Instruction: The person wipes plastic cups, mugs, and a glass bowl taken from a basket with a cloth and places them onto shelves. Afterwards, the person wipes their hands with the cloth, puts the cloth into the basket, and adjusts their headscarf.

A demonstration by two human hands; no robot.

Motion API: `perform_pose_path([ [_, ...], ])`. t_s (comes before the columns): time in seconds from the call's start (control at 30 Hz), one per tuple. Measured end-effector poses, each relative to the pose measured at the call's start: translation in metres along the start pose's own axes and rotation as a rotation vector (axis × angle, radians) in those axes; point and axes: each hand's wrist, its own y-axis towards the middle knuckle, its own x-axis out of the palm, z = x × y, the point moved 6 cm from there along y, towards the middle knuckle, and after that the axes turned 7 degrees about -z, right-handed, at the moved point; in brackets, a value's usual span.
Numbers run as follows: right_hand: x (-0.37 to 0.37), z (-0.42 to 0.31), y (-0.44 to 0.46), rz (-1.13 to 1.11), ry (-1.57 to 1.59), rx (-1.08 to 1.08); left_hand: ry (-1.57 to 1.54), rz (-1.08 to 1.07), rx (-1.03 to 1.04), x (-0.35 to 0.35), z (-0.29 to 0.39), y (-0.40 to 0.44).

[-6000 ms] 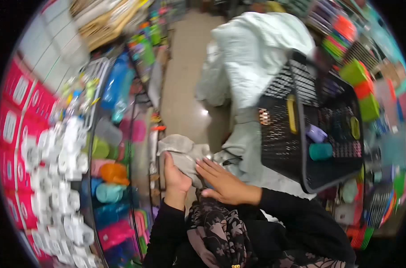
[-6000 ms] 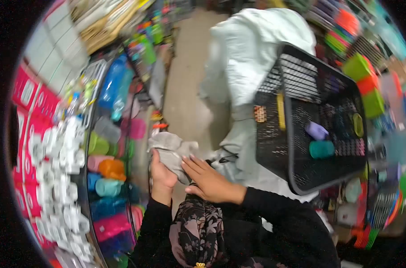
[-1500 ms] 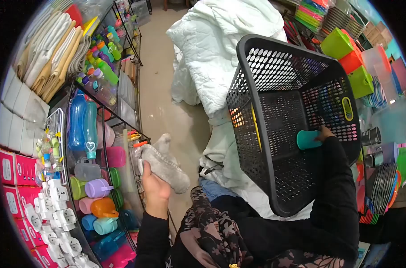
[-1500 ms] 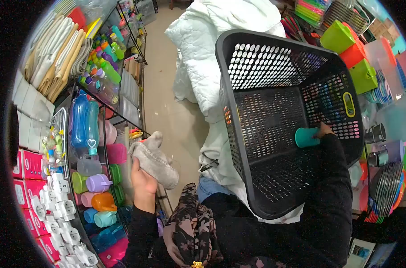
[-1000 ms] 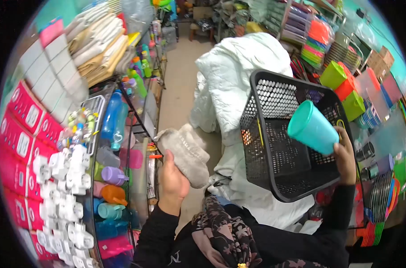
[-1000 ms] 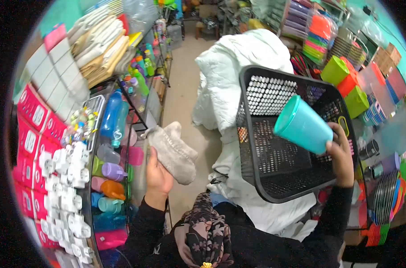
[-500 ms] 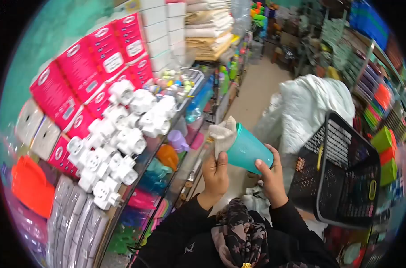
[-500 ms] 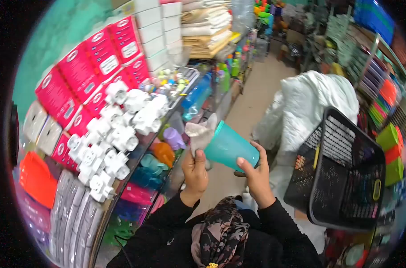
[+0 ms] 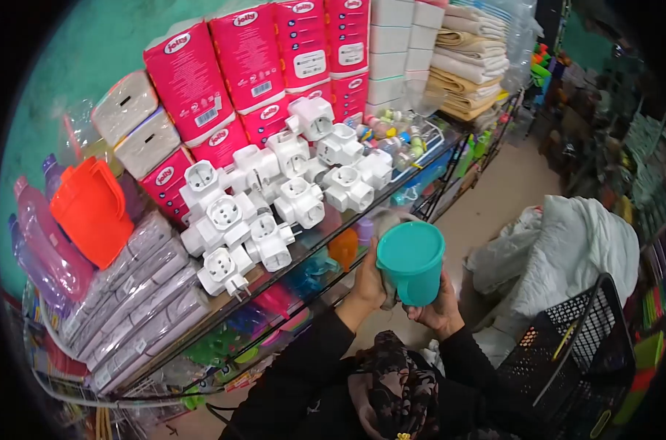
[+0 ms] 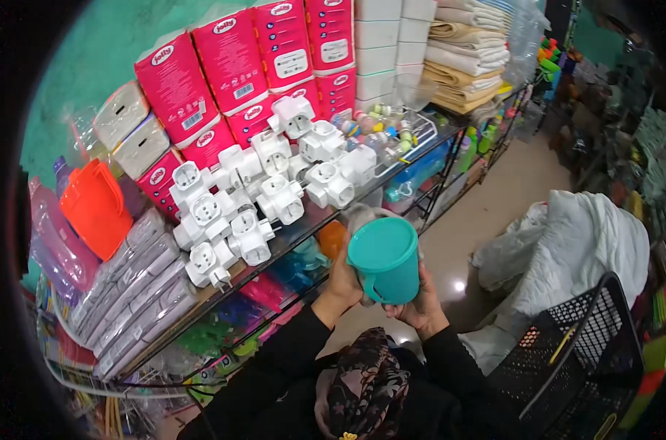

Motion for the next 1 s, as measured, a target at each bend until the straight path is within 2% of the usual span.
perform_pose_path([
  [0.07, -0.008, 0.0, 0.012, 0.063, 0.054, -0.022, -0.022, 0.037, -0.034, -0.006, -0.01, 0.008],
  [0.17, -0.017, -0.014, 0.022, 0.166, 0.199, -0.112, 0.344, 0.143, 0.128, -0.005, -0.017, 0.017],
  [0.2, -0.024, -0.018, 0.022, 0.23, 0.268, -0.159, 0.352, 0.155, 0.123, -0.011, -0.026, 0.022],
  [0.23, -0.028, -0.025, 0.024, 0.235, 0.284, -0.15, 0.573, 0.172, 0.034, -0.023, -0.04, 0.028],
  [0.3, -0.049, -0.059, 0.02, 0.364, 0.234, -0.326, 1.005, 0.196, -0.171, -0.046, -0.066, 0.032],
  [0.33, -0.061, -0.07, 0.017, 0.374, 0.254, -0.32, 1.01, 0.206, -0.192, -0.047, -0.073, 0.03],
  [0.4, -0.085, -0.102, 0.008, 0.324, -0.027, -0.375, 0.925, 0.213, -0.229, -0.048, -0.088, 0.027],
  [0.43, -0.097, -0.11, 0.003, 0.331, -0.009, -0.376, 0.883, 0.213, -0.245, -0.049, -0.093, 0.028],
  [0.47, -0.107, -0.116, -0.003, 0.344, -0.126, -0.337, 0.89, 0.217, -0.263, -0.051, -0.095, 0.031],
  [0.53, -0.119, -0.124, -0.008, 0.362, -0.364, -0.251, 0.839, 0.391, -0.184, -0.064, -0.085, 0.036],
  [0.57, -0.123, -0.124, -0.009, 0.365, -0.351, -0.247, 0.812, 0.48, -0.14, -0.069, -0.081, 0.038],
  [0.67, -0.126, -0.113, -0.006, 0.344, -0.324, -0.106, 0.665, 0.524, -0.2, -0.066, -0.087, 0.045],
  [0.73, -0.126, -0.101, 0.003, 0.274, -0.235, -0.09, 0.583, 0.571, -0.22, -0.061, -0.087, 0.044],
  [0.83, -0.124, -0.088, 0.013, 0.145, -0.071, -0.068, 0.124, 0.509, -0.24, -0.029, -0.085, 0.052],
  [1.0, -0.143, -0.077, 0.019, 0.145, -0.058, -0.058, 0.07, 0.652, -0.334, -0.064, -0.098, 0.039],
])
